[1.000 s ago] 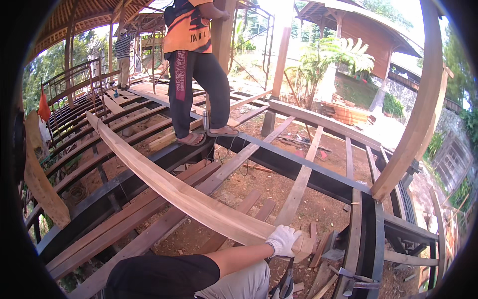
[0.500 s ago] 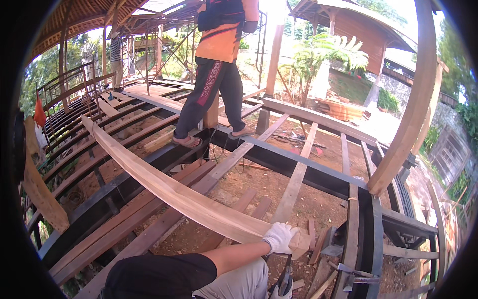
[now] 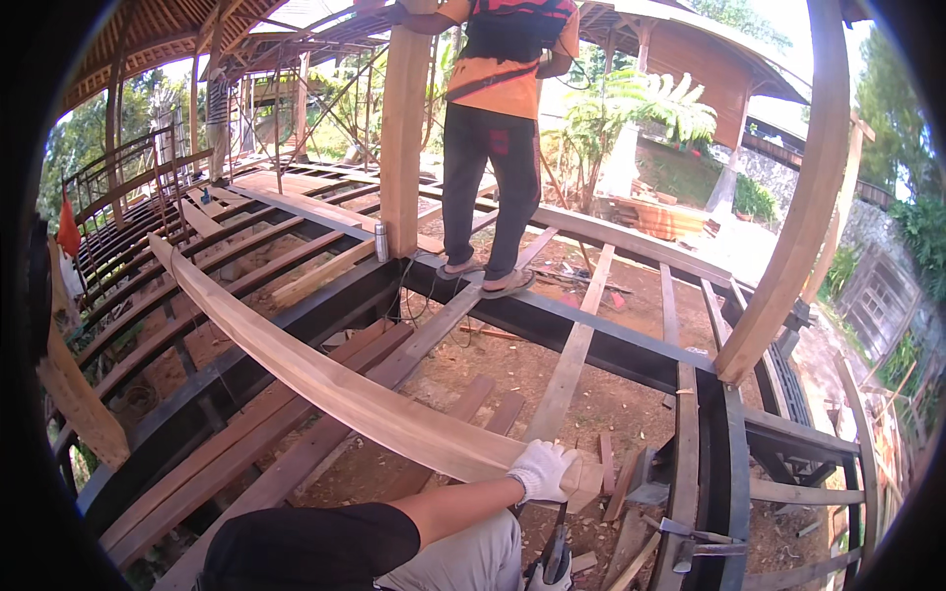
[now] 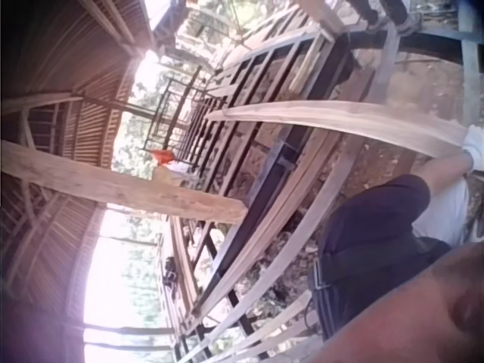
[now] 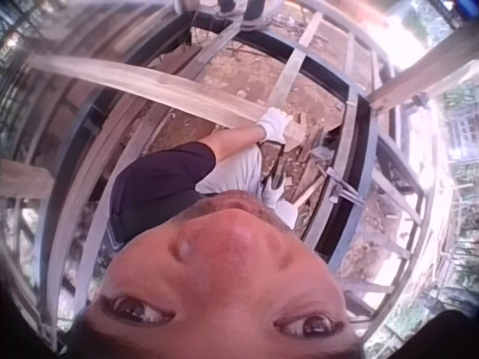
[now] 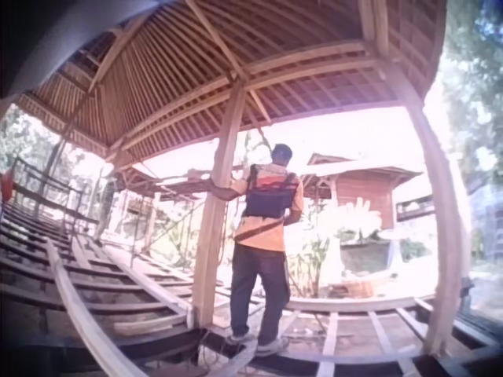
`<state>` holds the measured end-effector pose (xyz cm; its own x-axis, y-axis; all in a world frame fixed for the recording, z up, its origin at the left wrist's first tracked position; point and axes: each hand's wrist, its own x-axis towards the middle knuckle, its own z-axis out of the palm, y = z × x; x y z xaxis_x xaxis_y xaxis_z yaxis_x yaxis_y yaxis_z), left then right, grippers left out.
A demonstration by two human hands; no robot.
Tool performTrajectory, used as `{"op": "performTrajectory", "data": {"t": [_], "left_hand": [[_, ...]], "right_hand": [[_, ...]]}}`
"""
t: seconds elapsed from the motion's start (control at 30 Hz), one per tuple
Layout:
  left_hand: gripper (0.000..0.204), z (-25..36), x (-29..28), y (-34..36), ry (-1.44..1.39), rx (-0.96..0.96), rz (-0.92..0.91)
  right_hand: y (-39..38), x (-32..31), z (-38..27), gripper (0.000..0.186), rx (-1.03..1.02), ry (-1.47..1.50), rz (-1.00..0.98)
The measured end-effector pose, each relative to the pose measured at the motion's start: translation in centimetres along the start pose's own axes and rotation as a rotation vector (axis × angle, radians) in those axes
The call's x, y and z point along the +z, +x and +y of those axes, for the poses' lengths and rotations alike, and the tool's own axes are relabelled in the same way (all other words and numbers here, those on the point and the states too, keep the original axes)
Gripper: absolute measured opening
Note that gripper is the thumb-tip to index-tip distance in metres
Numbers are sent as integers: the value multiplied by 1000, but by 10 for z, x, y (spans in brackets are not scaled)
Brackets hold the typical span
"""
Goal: The person holds a wooden plank and cuts it using a hand saw.
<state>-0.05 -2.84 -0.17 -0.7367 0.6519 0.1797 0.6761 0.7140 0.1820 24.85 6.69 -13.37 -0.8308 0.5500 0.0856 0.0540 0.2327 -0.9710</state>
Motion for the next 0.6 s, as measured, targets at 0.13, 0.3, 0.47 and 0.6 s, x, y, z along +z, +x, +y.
{"op": "performTrajectory", "data": {"t": [0.13,0.3,0.47,0.6], "left_hand": [[84,3,-9,0,15,-13,-96],[86,3,-11,-1,43,-19,-114],[72,0,0,1,34,-10,-18],[71,-2,0,0,31,-8,-17]], "right_hand": [[0,-1,4,67,33,-43,10],[1,-1,0,67,123,27,-21],[1,3,-4,64,13,47,29],[1,3,-7,65,19,-10,20]]}}
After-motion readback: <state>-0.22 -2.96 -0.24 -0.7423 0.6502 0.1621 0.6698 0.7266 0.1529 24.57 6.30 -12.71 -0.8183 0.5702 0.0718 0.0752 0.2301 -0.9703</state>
